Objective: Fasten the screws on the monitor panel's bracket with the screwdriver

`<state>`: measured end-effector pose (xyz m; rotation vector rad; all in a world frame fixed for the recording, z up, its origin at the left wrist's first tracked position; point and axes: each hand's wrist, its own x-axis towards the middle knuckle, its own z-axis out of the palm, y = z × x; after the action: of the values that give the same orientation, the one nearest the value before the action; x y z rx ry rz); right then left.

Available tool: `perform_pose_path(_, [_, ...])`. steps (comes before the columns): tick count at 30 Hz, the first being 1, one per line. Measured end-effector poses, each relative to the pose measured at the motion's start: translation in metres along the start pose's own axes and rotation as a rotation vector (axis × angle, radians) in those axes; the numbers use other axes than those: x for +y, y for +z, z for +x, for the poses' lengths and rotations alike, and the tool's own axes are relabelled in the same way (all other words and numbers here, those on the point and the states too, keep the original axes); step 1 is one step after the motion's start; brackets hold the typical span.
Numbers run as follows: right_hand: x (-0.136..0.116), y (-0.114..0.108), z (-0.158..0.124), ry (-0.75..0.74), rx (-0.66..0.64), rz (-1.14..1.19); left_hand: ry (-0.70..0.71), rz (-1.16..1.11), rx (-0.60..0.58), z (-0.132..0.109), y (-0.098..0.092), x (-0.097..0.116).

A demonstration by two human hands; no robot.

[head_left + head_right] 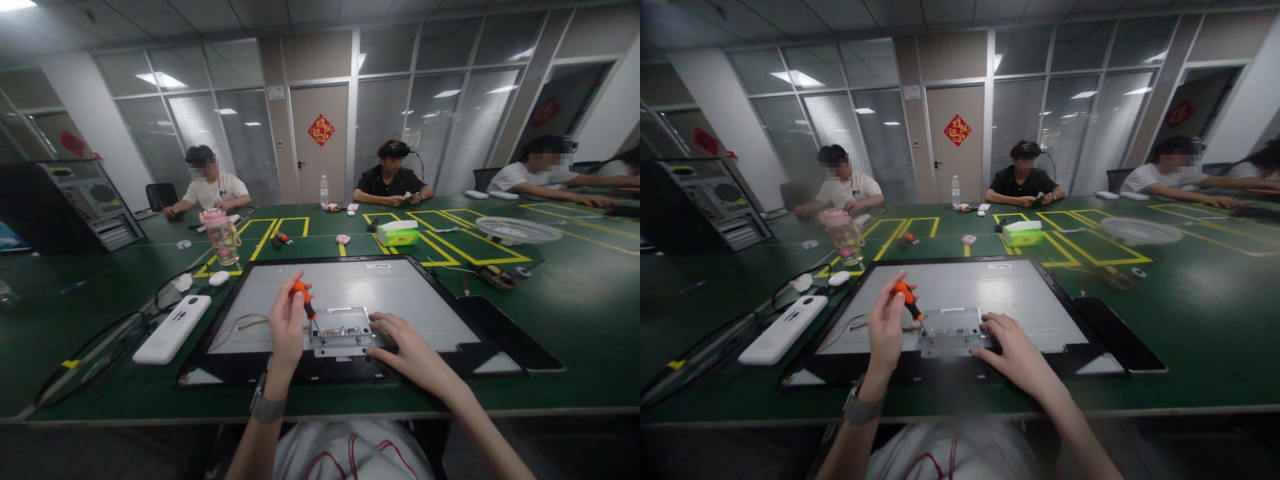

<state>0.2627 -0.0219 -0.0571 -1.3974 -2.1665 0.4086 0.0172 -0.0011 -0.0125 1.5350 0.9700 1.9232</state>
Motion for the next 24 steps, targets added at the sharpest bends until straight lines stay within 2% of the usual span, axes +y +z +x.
perform_pose_path(5, [0.0008,0.0006,0.0,-0.004,0.0,-0.002,0.17,0.136,0.056,0.0,-0.0013,-0.0013])
perform_pose_path(11, [0.0013,0.0009,-0.0006,-0.013,0.005,0.0,-0.016,0.007,-0.035,-0.0002,-0.0001,0.0016])
perform_pose_path(15, [0.0,0.0,0.0,-0.009,-0.009,-0.004,0.068,0.085,0.071,0.0037,0.0017,-0.0003])
perform_pose_path(17, [-0.0007,-0.0005,0.0001,-0.005,-0.009,-0.002,0.083,0.091,0.087,0.0044,0.001,-0.0009])
perform_pose_path(21, [-0.0008,-0.0008,-0.0004,-0.009,0.0,0.006,-0.05,-0.005,0.04,0.0015,-0.001,0.0002])
perform_pose_path(24, [0.0002,0.0,-0.0005,-0.012,0.005,0.003,-0.068,-0.045,0.043,-0.0011,-0.0003,0.0001])
